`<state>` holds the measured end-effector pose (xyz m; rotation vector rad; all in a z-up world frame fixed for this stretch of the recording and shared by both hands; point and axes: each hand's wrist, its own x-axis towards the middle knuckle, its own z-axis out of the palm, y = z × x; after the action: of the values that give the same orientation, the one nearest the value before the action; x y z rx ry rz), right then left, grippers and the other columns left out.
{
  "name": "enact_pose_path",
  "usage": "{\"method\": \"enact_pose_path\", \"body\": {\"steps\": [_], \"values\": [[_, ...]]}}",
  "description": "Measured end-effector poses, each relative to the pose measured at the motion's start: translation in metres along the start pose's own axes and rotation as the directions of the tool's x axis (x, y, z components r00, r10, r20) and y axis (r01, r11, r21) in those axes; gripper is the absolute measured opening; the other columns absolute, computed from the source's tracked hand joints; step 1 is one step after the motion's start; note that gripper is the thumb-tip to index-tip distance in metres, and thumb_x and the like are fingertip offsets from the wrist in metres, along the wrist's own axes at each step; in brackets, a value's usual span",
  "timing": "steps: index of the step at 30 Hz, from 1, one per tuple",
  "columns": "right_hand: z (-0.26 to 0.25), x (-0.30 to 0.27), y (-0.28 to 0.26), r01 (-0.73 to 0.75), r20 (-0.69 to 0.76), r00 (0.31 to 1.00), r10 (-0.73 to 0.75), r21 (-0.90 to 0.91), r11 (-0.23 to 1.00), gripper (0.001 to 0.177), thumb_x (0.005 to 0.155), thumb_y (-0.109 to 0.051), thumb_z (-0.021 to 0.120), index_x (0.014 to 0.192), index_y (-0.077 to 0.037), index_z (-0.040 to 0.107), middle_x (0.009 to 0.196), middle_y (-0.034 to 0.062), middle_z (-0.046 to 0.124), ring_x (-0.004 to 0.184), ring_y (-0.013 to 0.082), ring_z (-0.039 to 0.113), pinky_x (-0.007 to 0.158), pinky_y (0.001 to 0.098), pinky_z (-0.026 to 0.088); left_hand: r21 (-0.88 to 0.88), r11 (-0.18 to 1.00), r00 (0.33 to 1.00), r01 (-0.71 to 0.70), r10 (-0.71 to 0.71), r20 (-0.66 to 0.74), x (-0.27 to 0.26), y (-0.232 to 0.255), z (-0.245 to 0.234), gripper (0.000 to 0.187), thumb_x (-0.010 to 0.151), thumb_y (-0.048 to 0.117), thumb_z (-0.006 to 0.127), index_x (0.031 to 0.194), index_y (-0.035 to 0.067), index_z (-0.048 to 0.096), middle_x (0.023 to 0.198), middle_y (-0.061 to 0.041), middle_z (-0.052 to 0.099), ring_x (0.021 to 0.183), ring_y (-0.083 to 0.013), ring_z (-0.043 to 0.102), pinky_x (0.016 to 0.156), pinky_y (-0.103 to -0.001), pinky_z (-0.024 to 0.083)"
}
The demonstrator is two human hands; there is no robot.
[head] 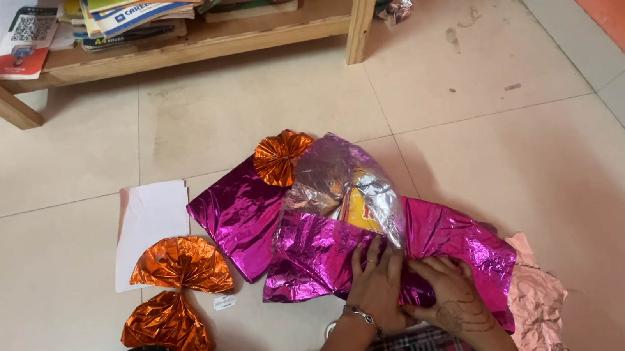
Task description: The person wraps a rectangular box with pink metallic wrapping paper, folds the edges, and secures them with tape. They then attach an orange decorative bow to the top of the wrapped gift.
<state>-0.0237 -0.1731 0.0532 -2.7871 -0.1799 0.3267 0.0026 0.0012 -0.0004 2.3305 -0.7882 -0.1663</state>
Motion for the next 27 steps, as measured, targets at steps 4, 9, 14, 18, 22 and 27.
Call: {"method": "enact_pose_path", "body": {"steps": [4, 9, 14, 18, 22, 27], "values": [[0.003, 0.001, 0.001, 0.056, -0.036, 0.998, -0.057, -0.032, 0.998, 0.085, 0.06, -0.046, 0.09, 0.136, -0.019, 0.062, 0.128, 0.0016, 0.062, 0.122, 0.0232, 0.052, 0.109, 0.0493, 0.029, -0.045, 0.999, 1.0, 0.0, 0.001, 0.025, 0.002, -0.002, -0.005, 0.113, 0.057, 0.044, 0.09, 0.146, -0.001, 0.036, 0.145, -0.027, 0.048, 0.149, -0.0529, 0.024, 0.119, -0.069, 0.01], [0.003, 0.003, -0.005, 0.018, -0.012, 1.0, -0.019, -0.046, 0.999, 0.085, 0.055, -0.046, 0.092, 0.132, -0.022, 0.065, 0.125, -0.0009, 0.062, 0.121, 0.0207, 0.052, 0.109, 0.0498, 0.029, -0.048, 0.998, 0.998, -0.041, 0.043, 0.045, -0.003, 0.004, -0.03, 0.113, 0.052, 0.04, 0.091, 0.144, 0.002, 0.038, 0.145, -0.032, 0.041, 0.146, -0.0549, 0.021, 0.118, -0.067, 0.011], [0.003, 0.0, -0.007, 0.016, -0.03, 0.999, -0.018, -0.057, 0.998, 0.078, 0.055, -0.046, 0.089, 0.127, -0.027, 0.067, 0.122, -0.0029, 0.062, 0.119, 0.0197, 0.053, 0.109, 0.0512, 0.03, 0.079, 0.985, 0.981, -0.153, 0.161, -0.105, -0.022, 0.017, -0.07, 0.082, 0.063, 0.027, 0.082, 0.136, 0.008, 0.051, 0.146, -0.018, 0.048, 0.151, -0.0402, 0.033, 0.132, -0.062, 0.017], [0.0, 0.001, -0.013, 0.103, -0.129, 0.986, -0.106, -0.035, 0.994, 0.075, 0.05, -0.04, 0.09, 0.121, -0.024, 0.07, 0.126, -0.0005, 0.062, 0.12, 0.0246, 0.052, 0.102, 0.0547, 0.03, 0.537, 0.733, 0.869, -0.417, 0.495, -0.001, 0.039, 0.019, -0.093, 0.065, 0.074, 0.02, 0.072, 0.138, 0.022, 0.058, 0.154, -0.004, 0.048, 0.152, -0.0299, 0.032, 0.125, -0.057, 0.015], [-0.006, -0.001, -0.019, 0.024, -0.047, 0.999, -0.026, -0.036, 0.999, 0.08, 0.056, -0.041, 0.087, 0.133, -0.033, 0.067, 0.12, -0.0042, 0.063, 0.115, 0.0189, 0.053, 0.106, 0.0512, 0.031, 0.664, 0.524, 0.824, -0.533, 0.501, 0.266, 0.084, 0.006, -0.106, 0.039, 0.084, 0.023, 0.062, 0.122, 0.023, 0.069, 0.129, -0.003, 0.065, 0.143, -0.0275, 0.045, 0.126, -0.054, 0.015], [-0.007, -0.005, -0.016, 0.014, -0.049, 0.999, -0.016, -0.031, 0.999, 0.083, 0.056, -0.041, 0.088, 0.135, -0.034, 0.065, 0.11, -0.0018, 0.063, 0.113, 0.0181, 0.055, 0.11, 0.0497, 0.029, 0.642, 0.543, 0.84, -0.541, 0.367, 0.398, 0.051, -0.024, -0.12, 0.017, 0.091, 0.017, 0.062, 0.086, 0.014, 0.078, 0.086, -0.004, 0.076, 0.107, -0.0248, 0.067, 0.13, -0.056, 0.019]]}}
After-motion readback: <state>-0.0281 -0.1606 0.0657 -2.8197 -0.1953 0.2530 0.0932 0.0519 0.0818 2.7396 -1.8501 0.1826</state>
